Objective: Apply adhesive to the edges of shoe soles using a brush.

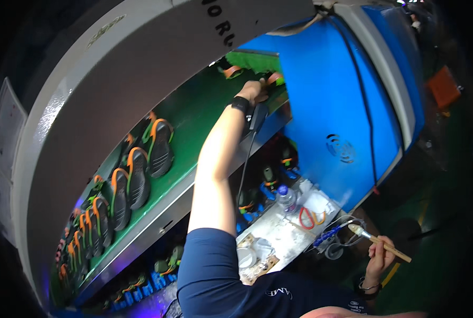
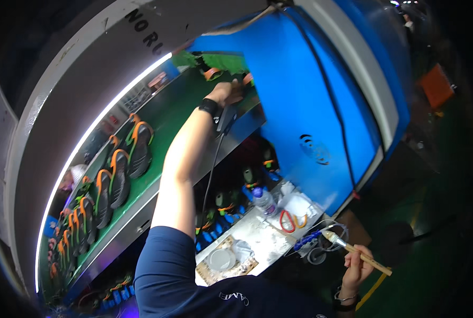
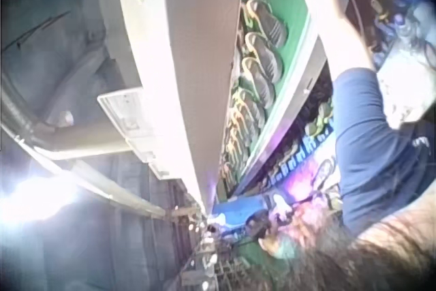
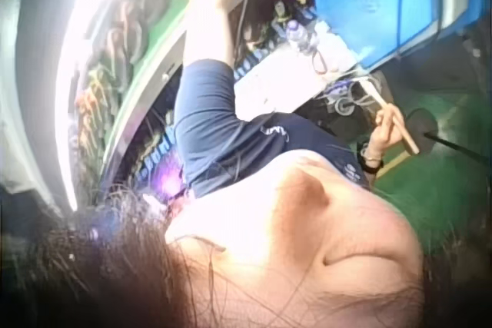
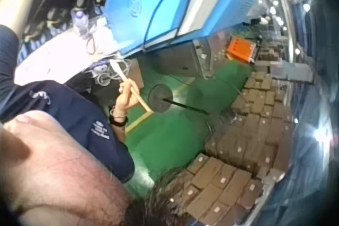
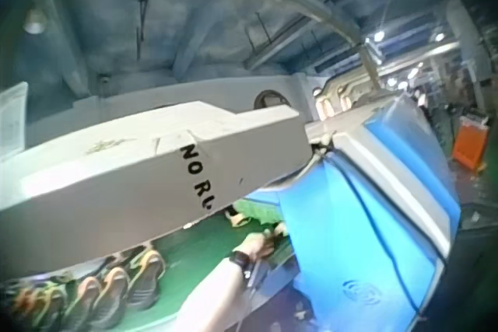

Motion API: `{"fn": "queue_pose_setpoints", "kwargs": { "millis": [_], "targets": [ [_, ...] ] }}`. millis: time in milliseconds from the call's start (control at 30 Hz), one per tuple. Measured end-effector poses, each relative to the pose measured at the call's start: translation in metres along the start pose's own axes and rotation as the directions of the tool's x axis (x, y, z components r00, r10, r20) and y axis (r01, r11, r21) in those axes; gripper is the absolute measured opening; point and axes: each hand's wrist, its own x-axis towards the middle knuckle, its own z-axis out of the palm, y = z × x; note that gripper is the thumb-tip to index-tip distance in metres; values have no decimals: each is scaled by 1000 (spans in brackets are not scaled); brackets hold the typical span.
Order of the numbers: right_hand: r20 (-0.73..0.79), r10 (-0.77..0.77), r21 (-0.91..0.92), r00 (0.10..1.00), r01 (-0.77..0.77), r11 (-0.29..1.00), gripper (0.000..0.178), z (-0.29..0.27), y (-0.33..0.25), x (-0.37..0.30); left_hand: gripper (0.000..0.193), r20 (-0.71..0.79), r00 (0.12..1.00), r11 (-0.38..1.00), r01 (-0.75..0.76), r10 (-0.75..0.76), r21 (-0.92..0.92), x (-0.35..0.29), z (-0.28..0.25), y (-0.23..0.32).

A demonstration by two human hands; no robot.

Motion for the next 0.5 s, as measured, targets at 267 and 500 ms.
{"fn": "queue_pose_setpoints", "kwargs": {
  "millis": [267, 500],
  "targets": [
    [355, 75, 94, 932, -115, 989, 16, 63, 37, 43, 64, -405, 743, 15, 470, 533, 883, -234, -131, -14],
    [550, 69, 172, 832, -194, 966, 16, 106, 29, 41, 100, -692, 691, 240, 650, 209, 721, -260, -183, -40]
  ]
}}
